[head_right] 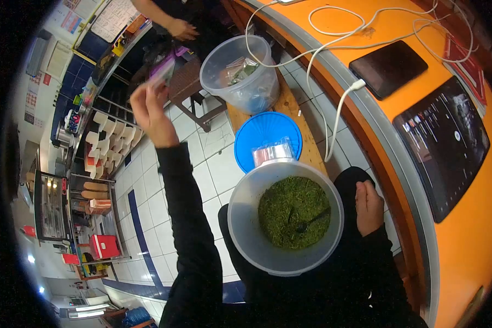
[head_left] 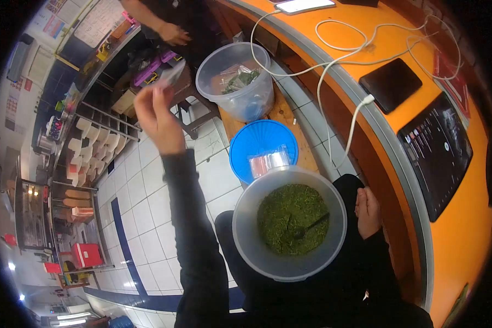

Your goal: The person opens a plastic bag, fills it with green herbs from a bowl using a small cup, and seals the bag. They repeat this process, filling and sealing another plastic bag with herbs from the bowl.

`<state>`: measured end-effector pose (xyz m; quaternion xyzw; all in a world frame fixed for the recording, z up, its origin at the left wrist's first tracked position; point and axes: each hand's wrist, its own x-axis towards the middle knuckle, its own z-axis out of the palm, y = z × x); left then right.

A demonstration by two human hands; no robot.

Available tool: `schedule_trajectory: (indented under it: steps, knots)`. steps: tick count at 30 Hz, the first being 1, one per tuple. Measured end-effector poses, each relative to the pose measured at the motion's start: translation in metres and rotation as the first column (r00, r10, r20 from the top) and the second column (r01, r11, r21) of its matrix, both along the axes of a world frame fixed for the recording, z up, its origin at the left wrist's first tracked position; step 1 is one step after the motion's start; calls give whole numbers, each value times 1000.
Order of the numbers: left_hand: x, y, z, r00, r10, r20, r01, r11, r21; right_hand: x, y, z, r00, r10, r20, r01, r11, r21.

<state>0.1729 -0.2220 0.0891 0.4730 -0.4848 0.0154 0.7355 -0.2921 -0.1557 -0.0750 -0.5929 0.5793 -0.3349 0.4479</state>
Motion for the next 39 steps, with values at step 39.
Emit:
schedule_trajectory:
  steps: [39]
  knots:
    - [-45, 10, -276, 908, -335, 250, -134, 335, 933, 182, -142, -166, 897, 423, 131, -441, 876, 196]
